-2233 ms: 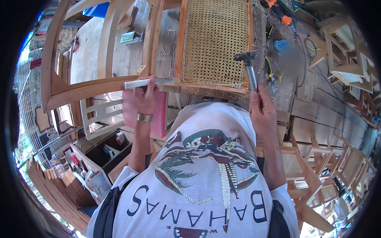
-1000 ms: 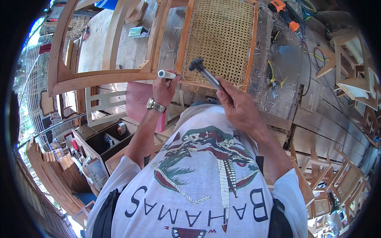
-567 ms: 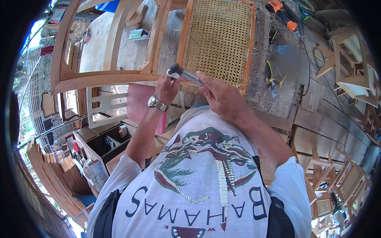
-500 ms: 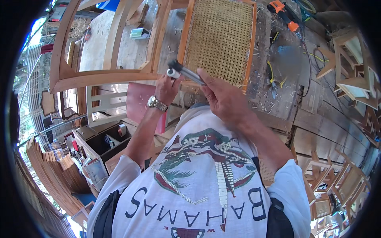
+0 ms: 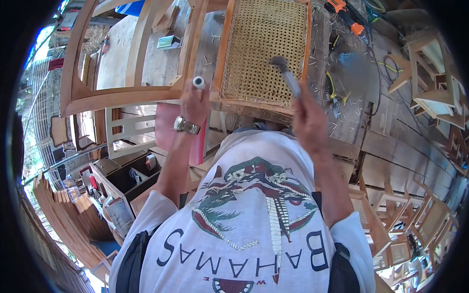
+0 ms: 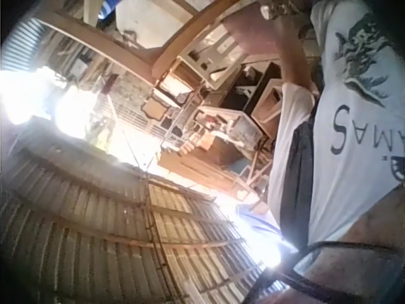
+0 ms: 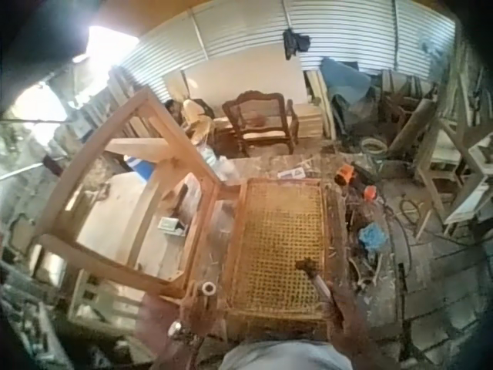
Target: Installing a cane webbing seat onto a wooden chair frame using wedges and a hammer.
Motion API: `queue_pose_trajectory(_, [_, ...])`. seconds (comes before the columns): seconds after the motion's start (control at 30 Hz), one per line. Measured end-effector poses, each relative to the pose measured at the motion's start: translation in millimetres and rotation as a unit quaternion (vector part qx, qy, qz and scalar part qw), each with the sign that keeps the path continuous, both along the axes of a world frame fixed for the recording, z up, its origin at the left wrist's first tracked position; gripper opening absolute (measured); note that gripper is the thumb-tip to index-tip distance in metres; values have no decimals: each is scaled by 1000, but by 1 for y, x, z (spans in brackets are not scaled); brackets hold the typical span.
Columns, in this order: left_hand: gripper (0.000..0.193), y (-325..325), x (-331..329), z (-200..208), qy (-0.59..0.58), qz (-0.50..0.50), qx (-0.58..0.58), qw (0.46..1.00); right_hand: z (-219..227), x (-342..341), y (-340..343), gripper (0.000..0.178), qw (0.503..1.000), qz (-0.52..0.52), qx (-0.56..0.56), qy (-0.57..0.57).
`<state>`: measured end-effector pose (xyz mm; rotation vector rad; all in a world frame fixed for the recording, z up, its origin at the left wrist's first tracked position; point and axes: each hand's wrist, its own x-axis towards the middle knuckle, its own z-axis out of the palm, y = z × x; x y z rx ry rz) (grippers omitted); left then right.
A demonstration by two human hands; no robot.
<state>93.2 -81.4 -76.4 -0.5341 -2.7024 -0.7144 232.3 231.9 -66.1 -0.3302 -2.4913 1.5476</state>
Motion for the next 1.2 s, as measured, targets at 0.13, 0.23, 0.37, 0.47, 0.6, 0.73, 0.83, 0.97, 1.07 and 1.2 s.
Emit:
queue_pose_trajectory(0.13, [14, -8, -6, 15, 29, 107, 95, 989, -59, 37, 57, 39, 976, -143, 151, -59])
queue_pose_trajectory(0.23, [20, -16, 5, 9, -188, 84, 78, 975, -113, 67, 92, 42, 935, -204, 231, -173])
queue_pose_trajectory(0.37, [50, -20, 26, -33, -286, -57, -57, 955, -167, 94, 118, 48, 903, -195, 278, -262])
queue_pose_trajectory(0.47, [50, -23, 29, -59, -290, -41, -111, 950, -167, 91, 112, 50, 901, -149, 350, -210])
queue_pose_trajectory(0.6, [46, -26, 25, -64, -201, -90, -81, 972, -113, 56, 79, 63, 919, -153, 356, -75])
queue_pose_trajectory(0.73, [39, -30, 38, -58, -222, -75, -41, 971, -64, 17, 30, 70, 977, 68, 200, 10])
queue_pose_trajectory(0.83, [33, -46, 69, -64, -261, -18, -67, 963, -62, -5, 13, 58, 967, 140, 205, -52])
queue_pose_trajectory(0.97, [33, -82, 137, -89, -336, 75, -10, 939, -86, -27, 28, 28, 936, 277, 201, -83])
queue_pose_trajectory(1.07, [33, -118, 190, -108, -423, 184, -15, 887, -88, -41, 30, 22, 928, 292, 169, -156])
queue_pose_trajectory(1.2, [32, -155, 259, -132, -423, 294, 229, 826, -53, -54, -40, 16, 956, 262, 101, -80])
